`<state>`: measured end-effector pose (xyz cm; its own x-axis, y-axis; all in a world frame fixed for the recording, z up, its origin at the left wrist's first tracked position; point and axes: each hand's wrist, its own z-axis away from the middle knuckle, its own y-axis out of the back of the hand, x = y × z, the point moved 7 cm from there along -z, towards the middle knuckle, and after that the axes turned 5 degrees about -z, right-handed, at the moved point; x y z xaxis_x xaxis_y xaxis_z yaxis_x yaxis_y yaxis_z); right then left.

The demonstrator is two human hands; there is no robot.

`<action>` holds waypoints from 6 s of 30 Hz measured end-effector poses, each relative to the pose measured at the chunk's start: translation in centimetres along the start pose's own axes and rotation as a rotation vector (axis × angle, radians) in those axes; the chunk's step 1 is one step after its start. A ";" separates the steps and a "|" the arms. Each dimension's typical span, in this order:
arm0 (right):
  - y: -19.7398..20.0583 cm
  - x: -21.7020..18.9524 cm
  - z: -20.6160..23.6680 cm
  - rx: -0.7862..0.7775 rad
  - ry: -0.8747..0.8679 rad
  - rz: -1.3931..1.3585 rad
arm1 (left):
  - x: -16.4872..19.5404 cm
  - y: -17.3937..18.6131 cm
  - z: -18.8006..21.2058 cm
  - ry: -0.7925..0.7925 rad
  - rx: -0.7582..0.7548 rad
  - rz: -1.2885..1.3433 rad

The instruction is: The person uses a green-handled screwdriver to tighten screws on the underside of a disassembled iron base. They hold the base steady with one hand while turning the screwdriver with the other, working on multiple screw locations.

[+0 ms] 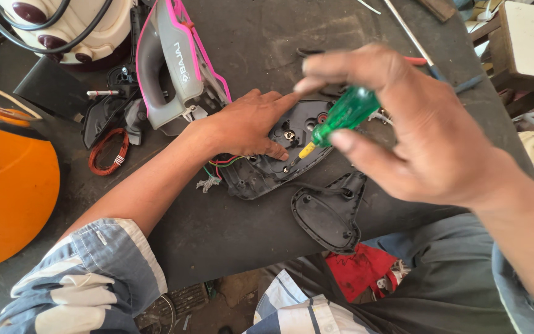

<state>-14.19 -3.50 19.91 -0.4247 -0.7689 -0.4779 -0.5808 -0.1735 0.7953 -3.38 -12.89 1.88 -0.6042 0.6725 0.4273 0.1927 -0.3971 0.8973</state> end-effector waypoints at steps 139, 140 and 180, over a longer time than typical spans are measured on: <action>-0.1 2.2 -0.1 -0.209 -0.031 -0.286 | -0.2 0.4 -0.9 -0.075 0.057 0.050; 0.2 2.4 -0.6 -0.228 -0.010 -0.292 | -0.3 0.3 -0.9 -0.043 0.036 0.055; -2.0 8.3 2.3 -0.008 -0.024 -0.231 | -2.5 -0.8 -2.1 -0.028 0.042 0.004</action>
<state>-18.14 -8.15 13.44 -0.2976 -0.6937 -0.6559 -0.6587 -0.3481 0.6671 -3.65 -15.54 -0.13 -0.5814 0.6889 0.4330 0.2277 -0.3732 0.8994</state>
